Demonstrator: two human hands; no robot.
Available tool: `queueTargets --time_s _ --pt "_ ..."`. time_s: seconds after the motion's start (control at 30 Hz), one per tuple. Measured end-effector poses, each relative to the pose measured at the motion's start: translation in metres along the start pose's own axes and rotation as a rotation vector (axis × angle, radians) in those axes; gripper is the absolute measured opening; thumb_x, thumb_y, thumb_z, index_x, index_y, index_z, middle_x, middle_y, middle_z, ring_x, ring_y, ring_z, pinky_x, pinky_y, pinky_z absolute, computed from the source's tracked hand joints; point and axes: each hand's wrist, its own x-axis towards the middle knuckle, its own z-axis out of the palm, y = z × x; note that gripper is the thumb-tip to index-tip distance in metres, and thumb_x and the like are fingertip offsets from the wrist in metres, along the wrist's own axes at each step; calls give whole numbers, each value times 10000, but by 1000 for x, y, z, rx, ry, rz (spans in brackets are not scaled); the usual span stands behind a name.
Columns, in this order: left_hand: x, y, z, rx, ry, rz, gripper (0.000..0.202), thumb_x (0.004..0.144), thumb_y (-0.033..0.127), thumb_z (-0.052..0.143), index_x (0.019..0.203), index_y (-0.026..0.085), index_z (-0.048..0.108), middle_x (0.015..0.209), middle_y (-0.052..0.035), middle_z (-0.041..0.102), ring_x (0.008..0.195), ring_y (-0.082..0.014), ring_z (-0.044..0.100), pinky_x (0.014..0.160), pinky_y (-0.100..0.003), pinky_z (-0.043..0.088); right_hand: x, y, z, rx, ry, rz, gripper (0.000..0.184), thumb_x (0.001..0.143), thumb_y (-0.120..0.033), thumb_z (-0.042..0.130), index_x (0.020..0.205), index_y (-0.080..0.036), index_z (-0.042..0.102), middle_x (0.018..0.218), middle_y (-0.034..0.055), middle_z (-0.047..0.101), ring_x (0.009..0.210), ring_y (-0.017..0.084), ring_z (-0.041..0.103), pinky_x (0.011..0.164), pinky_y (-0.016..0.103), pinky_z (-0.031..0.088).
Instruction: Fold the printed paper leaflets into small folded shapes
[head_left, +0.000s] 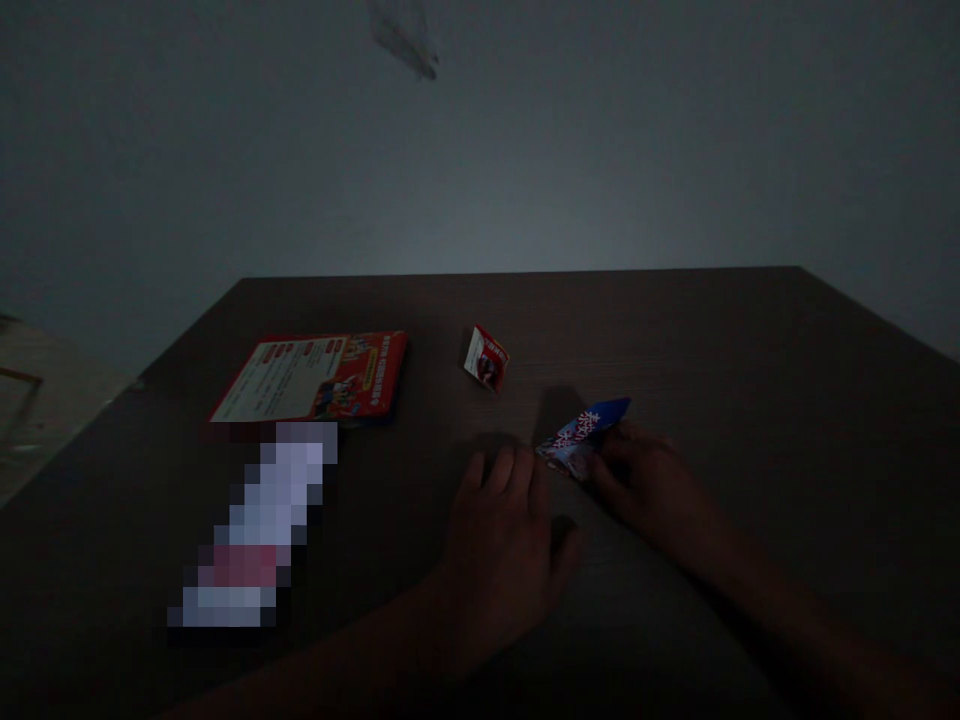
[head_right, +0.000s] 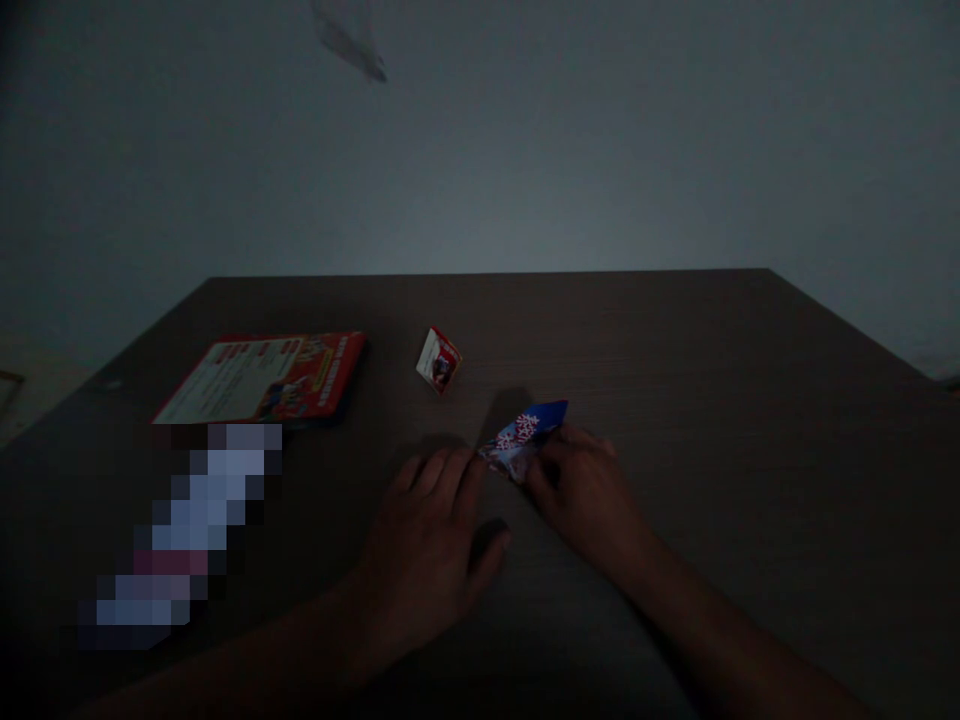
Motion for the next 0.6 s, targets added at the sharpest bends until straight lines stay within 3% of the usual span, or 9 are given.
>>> queueTargets --time_s 0.37,0.6 --pt "1 -1 -5 -4 1 -27 515 878 446 427 1222 71 510 1247 -169 529 1130 -314 457 959 -493 362 0 1 -3 5 -9 -1 300 877 -313 468 621 -190 563 754 52 591 703 187 562 662 320 364" --pt "1 -2 -4 -17 -13 73 506 893 400 419 1280 78 470 1330 -152 484 1187 -291 426 1014 -454 316 0 2 -1 14 -5 -5 288 875 -305 474 627 -193 569 772 54 595 707 187 563 652 318 362"
